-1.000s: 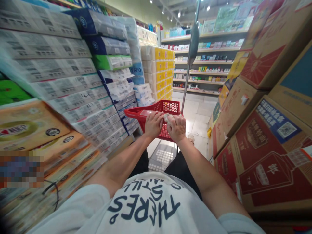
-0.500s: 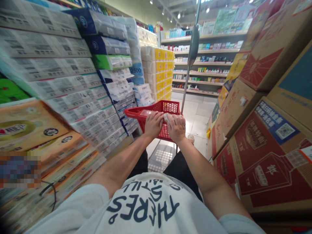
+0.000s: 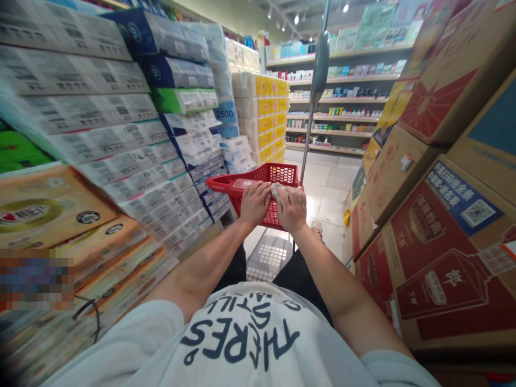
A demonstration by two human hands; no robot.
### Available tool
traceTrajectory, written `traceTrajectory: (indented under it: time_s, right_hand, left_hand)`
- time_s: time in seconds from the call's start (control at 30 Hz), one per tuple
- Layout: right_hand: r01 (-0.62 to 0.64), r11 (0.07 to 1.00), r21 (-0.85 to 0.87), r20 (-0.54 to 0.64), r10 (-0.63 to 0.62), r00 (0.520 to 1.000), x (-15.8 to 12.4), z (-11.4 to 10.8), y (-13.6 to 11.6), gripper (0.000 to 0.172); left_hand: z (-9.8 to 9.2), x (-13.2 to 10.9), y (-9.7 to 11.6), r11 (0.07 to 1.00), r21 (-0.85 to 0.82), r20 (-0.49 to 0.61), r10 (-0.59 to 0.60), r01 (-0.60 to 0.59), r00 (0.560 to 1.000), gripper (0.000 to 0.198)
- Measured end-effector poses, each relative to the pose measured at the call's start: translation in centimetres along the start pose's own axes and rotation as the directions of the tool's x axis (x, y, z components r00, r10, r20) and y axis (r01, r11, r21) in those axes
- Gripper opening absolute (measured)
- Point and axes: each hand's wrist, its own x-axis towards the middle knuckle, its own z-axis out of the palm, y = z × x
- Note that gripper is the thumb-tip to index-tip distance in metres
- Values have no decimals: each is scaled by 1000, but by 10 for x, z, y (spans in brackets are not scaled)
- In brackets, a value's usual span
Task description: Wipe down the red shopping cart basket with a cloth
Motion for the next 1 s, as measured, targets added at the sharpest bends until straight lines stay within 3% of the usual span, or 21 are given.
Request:
traceTrajectory:
  time_s: [0.1, 0.3, 0.47, 0.7, 0.87, 1.0]
  right_hand:
    - [15, 1000, -17, -48, -16, 999, -3, 1, -1, 37]
    - [-63, 998, 18, 68, 61, 996, 13, -4, 5, 30]
    - [9, 1000, -26, -45, -10, 999, 0, -3, 0, 32]
    - [-27, 999, 43, 28, 26, 999, 4, -3, 2, 35]
    - [3, 1000, 7, -59, -2, 998, -6, -2, -6, 35]
    - [-59, 998, 16, 32, 58, 998, 6, -4, -4, 31]
  left_hand:
    - [-1, -1, 1, 1000, 0, 2, 1, -1, 1000, 31]
    - [-1, -2, 0, 1000, -4, 8, 3, -3, 1000, 32]
    - [-2, -3, 1, 1000, -8, 5, 10, -10, 1000, 30]
    - [-2, -4, 1, 1000, -9, -9, 9, -9, 1000, 31]
    - [-3, -6, 1, 1000, -1, 5, 15, -15, 1000, 31]
    - [-3, -4, 1, 1000, -15, -2, 6, -6, 1000, 31]
